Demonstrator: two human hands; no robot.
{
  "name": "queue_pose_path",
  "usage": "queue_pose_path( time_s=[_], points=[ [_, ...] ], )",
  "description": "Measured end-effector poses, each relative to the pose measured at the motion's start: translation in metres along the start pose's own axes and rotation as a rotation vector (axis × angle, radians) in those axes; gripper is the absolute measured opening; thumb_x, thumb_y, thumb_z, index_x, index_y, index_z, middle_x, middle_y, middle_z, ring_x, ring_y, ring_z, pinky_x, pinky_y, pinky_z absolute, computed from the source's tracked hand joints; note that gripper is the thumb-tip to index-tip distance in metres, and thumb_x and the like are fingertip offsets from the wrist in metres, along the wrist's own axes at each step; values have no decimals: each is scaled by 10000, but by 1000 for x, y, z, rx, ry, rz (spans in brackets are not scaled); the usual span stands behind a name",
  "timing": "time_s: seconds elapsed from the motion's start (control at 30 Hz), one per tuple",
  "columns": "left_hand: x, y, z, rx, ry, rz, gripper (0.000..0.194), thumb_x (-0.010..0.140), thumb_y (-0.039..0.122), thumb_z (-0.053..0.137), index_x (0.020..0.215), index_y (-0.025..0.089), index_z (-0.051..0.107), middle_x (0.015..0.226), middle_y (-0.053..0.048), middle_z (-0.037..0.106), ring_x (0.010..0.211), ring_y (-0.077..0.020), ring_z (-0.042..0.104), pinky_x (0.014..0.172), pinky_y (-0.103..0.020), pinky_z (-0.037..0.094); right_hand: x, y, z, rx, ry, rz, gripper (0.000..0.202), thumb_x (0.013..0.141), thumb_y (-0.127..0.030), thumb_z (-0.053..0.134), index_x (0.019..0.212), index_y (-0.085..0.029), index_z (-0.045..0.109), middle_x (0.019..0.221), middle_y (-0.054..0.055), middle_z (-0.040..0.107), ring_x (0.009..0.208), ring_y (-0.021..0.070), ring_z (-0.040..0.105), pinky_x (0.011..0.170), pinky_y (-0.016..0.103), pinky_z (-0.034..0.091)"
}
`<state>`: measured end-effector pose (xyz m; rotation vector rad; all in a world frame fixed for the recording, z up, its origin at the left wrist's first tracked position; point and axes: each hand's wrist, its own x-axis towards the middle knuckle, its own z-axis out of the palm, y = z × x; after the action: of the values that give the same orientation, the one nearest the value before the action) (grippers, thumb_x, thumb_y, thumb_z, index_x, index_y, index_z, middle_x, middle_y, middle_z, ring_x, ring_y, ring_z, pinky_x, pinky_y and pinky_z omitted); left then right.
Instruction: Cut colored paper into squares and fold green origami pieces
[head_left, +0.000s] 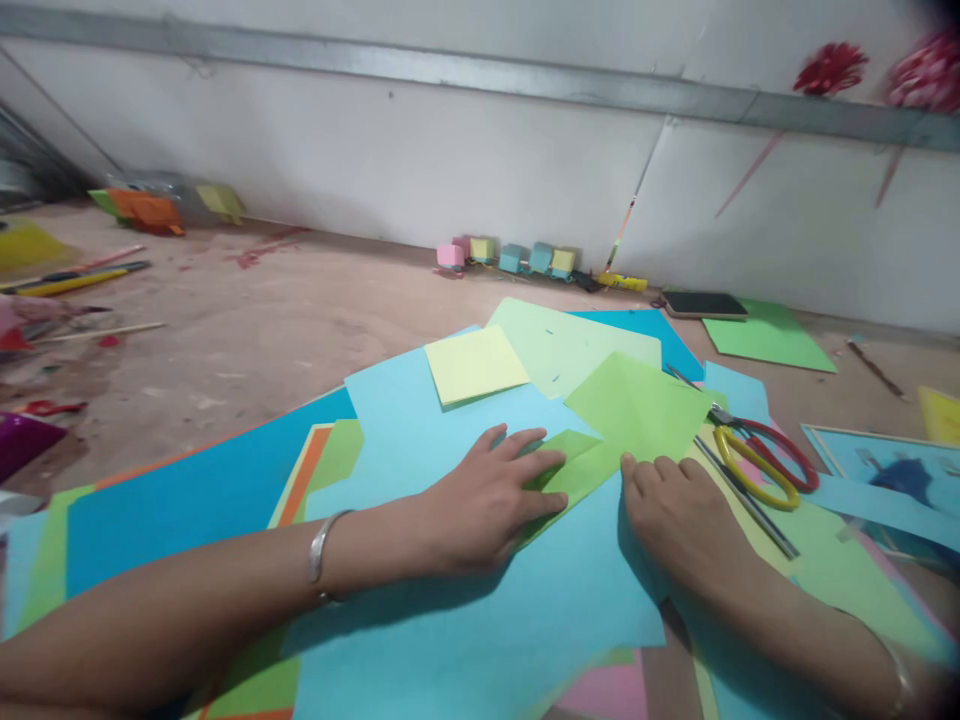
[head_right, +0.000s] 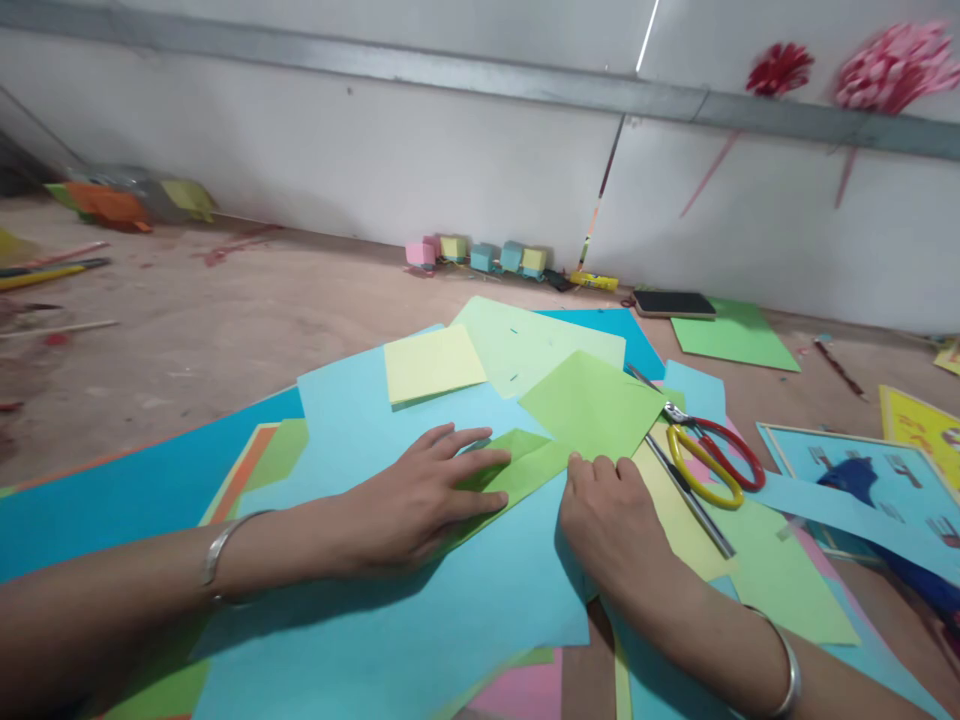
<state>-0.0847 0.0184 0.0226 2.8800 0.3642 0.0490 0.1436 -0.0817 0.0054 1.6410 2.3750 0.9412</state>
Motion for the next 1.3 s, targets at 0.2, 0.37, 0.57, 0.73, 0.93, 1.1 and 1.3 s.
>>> queue_pose_path(
  time_s=[0.2, 0.37, 0.57, 0.73, 0.93, 1.1, 1.3],
  points=[
    [9, -6, 8, -83, 66, -32, 253, 860, 403, 678, 1068, 264, 713, 1360, -126, 545, 1384, -427, 340, 1060, -656, 299, 2, -3, -2, 10, -16, -28, 208, 718, 42, 552, 758, -72, 721, 583, 79, 557, 540, 223, 478, 583, 351, 169],
    [8, -2, -4, -84, -36, -91, 400, 782, 363, 767, 1163, 281, 679, 1465, -168, 438, 1422, -477, 243, 1039, -742, 249, 2, -4, -1, 15, -11, -29, 206, 711, 44, 543, 740, -75, 708, 586, 82, 550, 540, 225, 468, 581, 353, 158],
    [1, -5, -20, -39, -260, -116, 823, 635, 410, 877, 1381, 360, 533, 1583, -198, 265, 1451, -502, 119, 1041, -758, 206, 2, -2, 1, 36, 5, -29, 222, 714, 60, 529, 650, -111, 655, 571, 82, 538, 530, 204, 421, 582, 355, 127],
    [-4, -8, -20, -26, -259, -51, 858, 540, 521, 893, 1330, 431, 572, 1627, -166, 161, 1444, -538, 42, 1016, -804, 124, 3, -1, 1, 53, 19, -29, 235, 716, 50, 521, 600, -134, 610, 565, 83, 525, 540, 204, 403, 588, 353, 113],
    [-13, 5, -31, 37, -196, 4, 697, 543, 437, 917, 1195, 347, 690, 1585, -135, 312, 1447, -500, 147, 1058, -776, 102, 4, -1, 1, 57, 20, -44, 232, 717, 54, 513, 612, -132, 604, 559, 75, 515, 546, 195, 378, 591, 352, 111],
    [-18, 13, -33, 83, -173, 69, 466, 628, 540, 842, 981, 247, 760, 1450, -106, 523, 1436, -449, 245, 1107, -733, 14, 3, -1, 2, 61, 23, -38, 230, 714, 60, 509, 619, -127, 604, 556, 72, 509, 547, 190, 371, 589, 353, 103],
    [2, 8, 0, 63, -7, 151, 807, 773, 719, 585, 1387, 197, 525, 1553, -151, 373, 1486, -388, 131, 1128, -687, -59, 3, -1, 2, 75, 1, -47, 243, 732, 55, 495, 623, -132, 606, 575, 82, 532, 550, 195, 382, 587, 355, 101]
  ],
)
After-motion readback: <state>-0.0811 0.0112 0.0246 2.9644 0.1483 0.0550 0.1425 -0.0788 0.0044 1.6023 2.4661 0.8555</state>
